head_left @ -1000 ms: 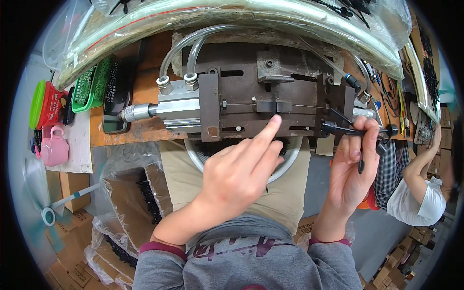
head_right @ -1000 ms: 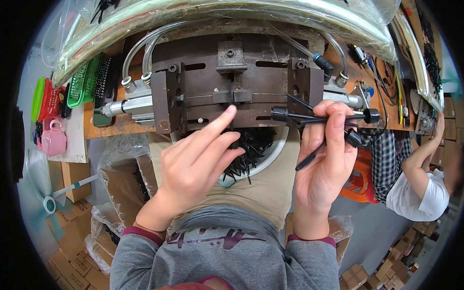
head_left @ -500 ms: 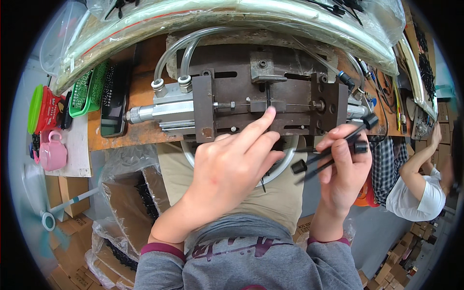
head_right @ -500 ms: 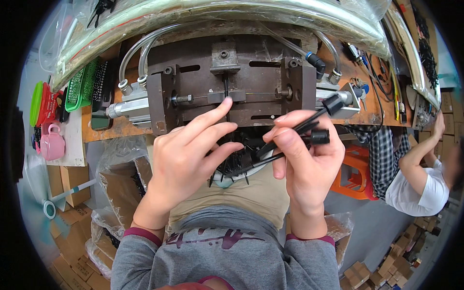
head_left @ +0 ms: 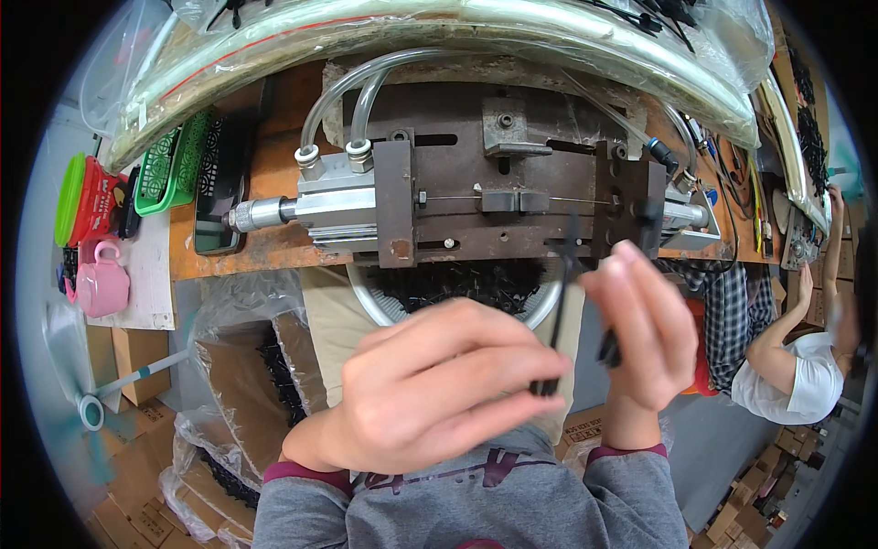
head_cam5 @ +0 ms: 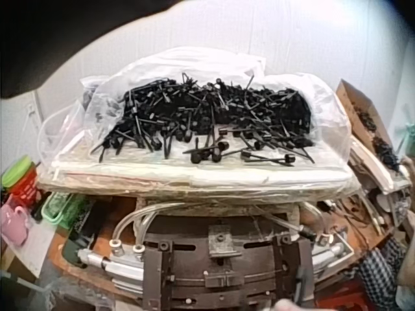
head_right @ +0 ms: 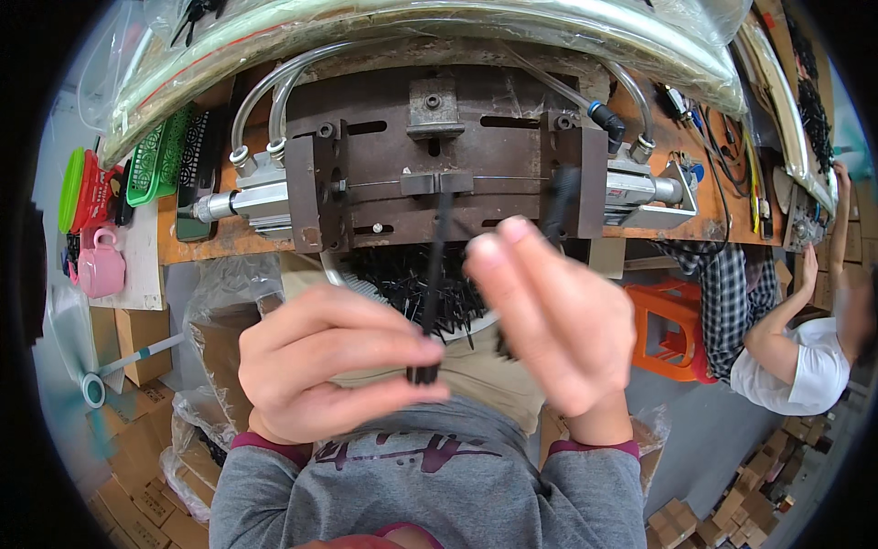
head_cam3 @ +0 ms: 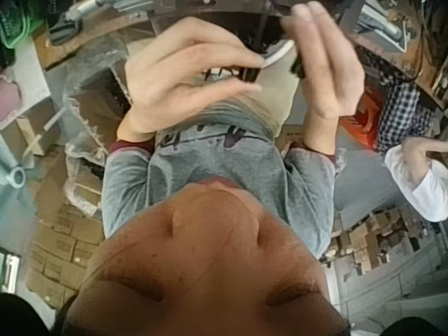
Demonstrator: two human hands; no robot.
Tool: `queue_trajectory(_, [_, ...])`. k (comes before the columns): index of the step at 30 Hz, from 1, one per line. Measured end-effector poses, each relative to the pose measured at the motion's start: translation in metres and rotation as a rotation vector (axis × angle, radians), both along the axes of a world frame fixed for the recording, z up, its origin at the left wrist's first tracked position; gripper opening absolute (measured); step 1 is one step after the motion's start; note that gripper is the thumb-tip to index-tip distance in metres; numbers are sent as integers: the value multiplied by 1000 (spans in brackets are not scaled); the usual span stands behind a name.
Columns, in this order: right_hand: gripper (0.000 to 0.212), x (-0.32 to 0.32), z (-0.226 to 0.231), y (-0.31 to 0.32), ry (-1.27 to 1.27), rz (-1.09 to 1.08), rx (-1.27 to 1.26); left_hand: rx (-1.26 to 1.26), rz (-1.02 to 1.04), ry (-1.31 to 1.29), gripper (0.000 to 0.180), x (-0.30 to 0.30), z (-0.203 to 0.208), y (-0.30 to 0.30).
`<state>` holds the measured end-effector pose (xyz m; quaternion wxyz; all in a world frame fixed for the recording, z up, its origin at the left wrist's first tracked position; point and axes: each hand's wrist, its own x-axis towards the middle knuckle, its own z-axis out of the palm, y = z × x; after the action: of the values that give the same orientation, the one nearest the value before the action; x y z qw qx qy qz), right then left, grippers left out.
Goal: Manually assemble small black electronic components using a pneumatic jig.
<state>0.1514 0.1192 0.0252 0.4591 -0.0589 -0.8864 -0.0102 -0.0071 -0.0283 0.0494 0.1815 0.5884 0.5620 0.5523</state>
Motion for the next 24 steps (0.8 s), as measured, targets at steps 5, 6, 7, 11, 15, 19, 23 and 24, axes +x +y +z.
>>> queue_trajectory(5, [17, 9, -11, 2, 364, -88, -581, -11, 282, 462, 30, 5, -33, 18])
queue_trajectory(6, [16, 6, -12, 1, 416, -50, -655, -11, 291, 507, 29, 7, -41, 22])
queue_trajectory(7, [16, 6, -14, 1, 462, -4, -746, -12, 298, 551, 29, 9, -49, 27])
queue_trajectory(11, [17, 3, -17, -5, 530, 111, -953, -54, 313, 663, 28, 8, -52, 34])
queue_trajectory(15, [20, 0, -13, -13, 516, 203, -1215, -95, 303, 687, 29, 7, -49, 34])
queue_trajectory(19, [20, 1, -7, -14, 552, 336, -1616, -104, 263, 543, 36, 6, -44, 31])
queue_trajectory(23, [21, 3, -6, -18, 454, 459, -1861, 63, 146, 233, 46, 2, -33, 26])
queue_trajectory(24, [21, 2, -6, -19, 442, 496, -1902, 123, 117, 188, 49, 1, -31, 25])
